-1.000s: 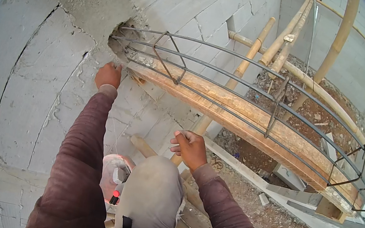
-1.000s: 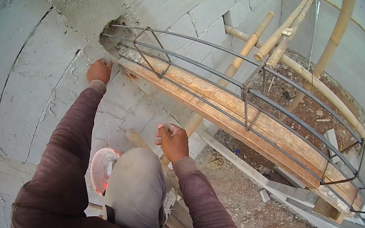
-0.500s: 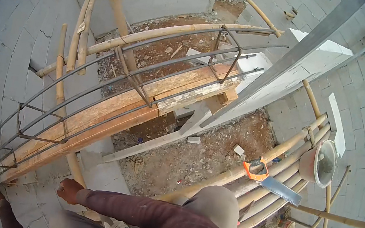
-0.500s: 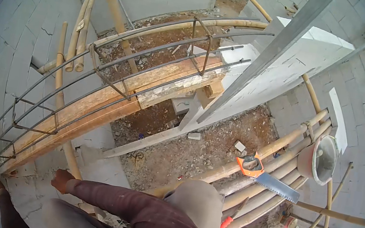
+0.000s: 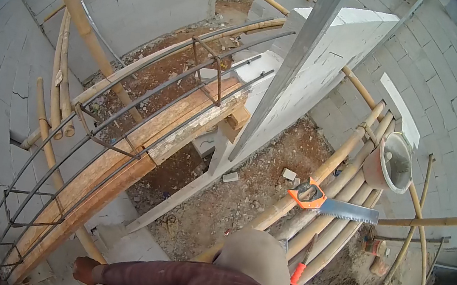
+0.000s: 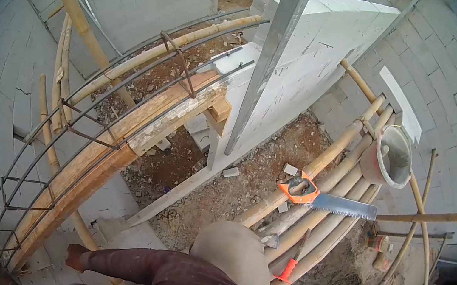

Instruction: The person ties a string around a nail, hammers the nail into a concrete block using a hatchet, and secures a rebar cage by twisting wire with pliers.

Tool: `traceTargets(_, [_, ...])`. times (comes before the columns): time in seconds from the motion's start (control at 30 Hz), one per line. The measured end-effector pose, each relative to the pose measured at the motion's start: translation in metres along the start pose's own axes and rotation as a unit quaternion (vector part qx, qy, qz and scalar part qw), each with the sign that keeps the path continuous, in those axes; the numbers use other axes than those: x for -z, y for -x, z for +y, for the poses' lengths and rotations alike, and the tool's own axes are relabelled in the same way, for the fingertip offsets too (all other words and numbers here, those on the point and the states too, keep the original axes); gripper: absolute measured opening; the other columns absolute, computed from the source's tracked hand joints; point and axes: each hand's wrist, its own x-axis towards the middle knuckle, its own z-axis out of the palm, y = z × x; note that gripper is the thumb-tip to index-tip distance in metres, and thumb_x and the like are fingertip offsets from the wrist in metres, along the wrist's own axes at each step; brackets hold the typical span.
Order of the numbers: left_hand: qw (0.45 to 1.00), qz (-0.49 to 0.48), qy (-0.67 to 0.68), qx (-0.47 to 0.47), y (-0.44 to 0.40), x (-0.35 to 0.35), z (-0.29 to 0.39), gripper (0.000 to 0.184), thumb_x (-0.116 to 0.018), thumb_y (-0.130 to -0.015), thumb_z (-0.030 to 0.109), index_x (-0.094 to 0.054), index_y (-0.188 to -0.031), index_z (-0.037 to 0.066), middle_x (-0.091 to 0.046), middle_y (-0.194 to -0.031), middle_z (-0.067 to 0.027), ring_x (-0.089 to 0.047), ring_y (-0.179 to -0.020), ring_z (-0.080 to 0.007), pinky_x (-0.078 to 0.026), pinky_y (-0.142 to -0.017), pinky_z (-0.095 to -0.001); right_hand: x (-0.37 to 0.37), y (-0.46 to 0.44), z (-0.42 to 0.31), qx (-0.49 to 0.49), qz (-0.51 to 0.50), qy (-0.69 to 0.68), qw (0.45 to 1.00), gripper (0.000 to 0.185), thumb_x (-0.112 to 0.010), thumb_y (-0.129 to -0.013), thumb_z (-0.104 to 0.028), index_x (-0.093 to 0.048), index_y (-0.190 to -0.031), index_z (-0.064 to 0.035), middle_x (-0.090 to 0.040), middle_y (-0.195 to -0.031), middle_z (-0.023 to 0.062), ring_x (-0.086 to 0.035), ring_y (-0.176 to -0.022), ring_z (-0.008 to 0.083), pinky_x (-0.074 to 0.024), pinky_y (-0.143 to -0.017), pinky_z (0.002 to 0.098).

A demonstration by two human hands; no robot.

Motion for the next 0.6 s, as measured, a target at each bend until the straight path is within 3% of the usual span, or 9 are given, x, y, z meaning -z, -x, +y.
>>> traceTargets(0.07, [1.000, -0.007, 0.026, -0.008, -0.012, -0.017, -0.002, 0.049, -0.051, -0.096, 0.046, -0.072, -0.109, 0.004, -0.071, -0.107, -0.0199, -0.070, -0.097, -0.0352, -0.057, -0.081, -0.0452, -0.002, -0.009, 0.001, -0.034, 0.003, -0.025, 0.999, 0.039, -0.058, -0.086, -0.022, -0.059, -0.104, 0.0124, -0.068, -0.098, 0.0284, -0.070, -0.090, 0.0359, -0.0539, -0.086, 0.0435])
traceTargets(0.13, [0.996, -0.014, 0.082, -0.023, -0.032, -0.034, 0.007, 0.053, -0.048, -0.097, 0.049, -0.069, -0.116, 0.005, -0.069, -0.112, -0.0207, -0.067, -0.105, -0.0362, -0.054, -0.087, -0.0455, 0.006, 0.007, -0.008, -0.022, 0.043, -0.015, 0.999, 0.039, -0.057, -0.087, -0.023, -0.060, -0.107, 0.0100, -0.064, -0.111, 0.0297, -0.067, -0.103, 0.0354, -0.0515, -0.092, 0.0436])
traceTargets(0.17, [0.994, -0.016, 0.105, -0.022, -0.039, -0.043, 0.005, 0.055, -0.046, -0.097, 0.050, -0.067, -0.119, 0.005, -0.068, -0.115, -0.0212, -0.065, -0.109, -0.0366, -0.052, -0.090, -0.0456, -0.010, -0.016, 0.015, 0.043, 0.049, 0.138, 0.988, 0.044, -0.058, -0.087, -0.029, -0.060, -0.112, 0.0067, -0.060, -0.121, 0.0299, -0.063, -0.111, 0.0367, -0.0505, -0.093, 0.0446])
traceTargets(0.2, [0.993, -0.013, 0.120, 0.000, -0.037, -0.046, -0.018, 0.057, -0.044, -0.097, 0.052, -0.065, -0.123, 0.005, -0.067, -0.118, -0.0216, -0.064, -0.113, -0.0371, -0.051, -0.093, -0.0458, -0.008, -0.012, 0.012, -0.017, 0.061, 0.010, 0.998, 0.041, -0.058, -0.087, -0.033, -0.065, -0.107, 0.0023, -0.060, -0.122, 0.0283, -0.060, -0.115, 0.0380, -0.0500, -0.093, 0.0456])
traceTargets(0.23, [0.998, -0.039, 0.048, 0.012, -0.004, -0.006, 0.000, 0.047, -0.053, -0.096, 0.044, -0.067, -0.116, 0.004, -0.068, -0.114, -0.0217, -0.067, -0.105, -0.0371, -0.053, -0.088, -0.0486, 0.002, 0.004, 0.000, -0.025, 0.053, 0.008, 0.998, 0.037, -0.059, -0.086, -0.035, -0.069, -0.097, -0.0009, -0.064, -0.114, 0.0272, -0.062, -0.110, 0.0378, -0.0497, -0.092, 0.0472])
traceTargets(0.27, [0.996, -0.022, 0.056, 0.064, 0.013, 0.009, 0.012, 0.038, -0.061, -0.093, 0.038, -0.068, -0.108, 0.004, -0.071, -0.107, -0.0200, -0.070, -0.098, -0.0362, -0.055, -0.083, -0.0502, 0.001, 0.003, 0.004, 0.031, 0.052, -0.004, 0.998, 0.036, -0.061, -0.090, -0.034, -0.069, -0.093, 0.0006, -0.070, -0.075, 0.0125, -0.071, -0.063, 0.0256, -0.0551, -0.075, 0.0390])
traceTargets(0.33, [0.999, 0.024, 0.018, 0.027, 0.013, -0.001, 0.003, 0.032, -0.059, -0.092, 0.037, -0.070, -0.105, 0.009, -0.072, -0.102, -0.0173, -0.069, -0.097, -0.0364, -0.056, -0.082, -0.0467, 0.005, 0.007, -0.003, 0.008, 0.012, -0.081, 0.997, 0.037, -0.061, -0.095, -0.033, -0.067, -0.099, 0.0032, -0.070, -0.081, 0.0103, -0.070, -0.065, 0.0174, -0.0549, -0.066, 0.0320])
traceTargets(0.43, [0.996, 0.036, 0.034, 0.073, 0.020, 0.009, 0.008, 0.029, -0.064, -0.089, 0.038, -0.074, -0.100, 0.012, -0.073, -0.105, -0.0142, -0.071, -0.096, -0.0345, -0.057, -0.083, -0.0440, 0.008, 0.001, -0.004, 0.057, 0.082, -0.152, 0.983, 0.038, -0.064, -0.094, -0.032, -0.067, -0.101, 0.0053, -0.070, -0.078, 0.0093, -0.068, -0.062, 0.0150, -0.0536, -0.060, 0.0285])
traceTargets(0.6, [0.994, 0.022, 0.050, 0.092, 0.015, 0.007, 0.014, 0.032, -0.064, -0.089, 0.039, -0.074, -0.099, 0.011, -0.073, -0.103, -0.0152, -0.071, -0.095, -0.0333, -0.057, -0.082, -0.0436, 0.019, 0.001, -0.010, 0.023, 0.133, -0.222, 0.966, 0.036, -0.064, -0.095, -0.032, -0.064, -0.103, 0.0033, -0.069, -0.079, 0.0085, -0.065, -0.059, 0.0129, -0.0505, -0.055, 0.0251])
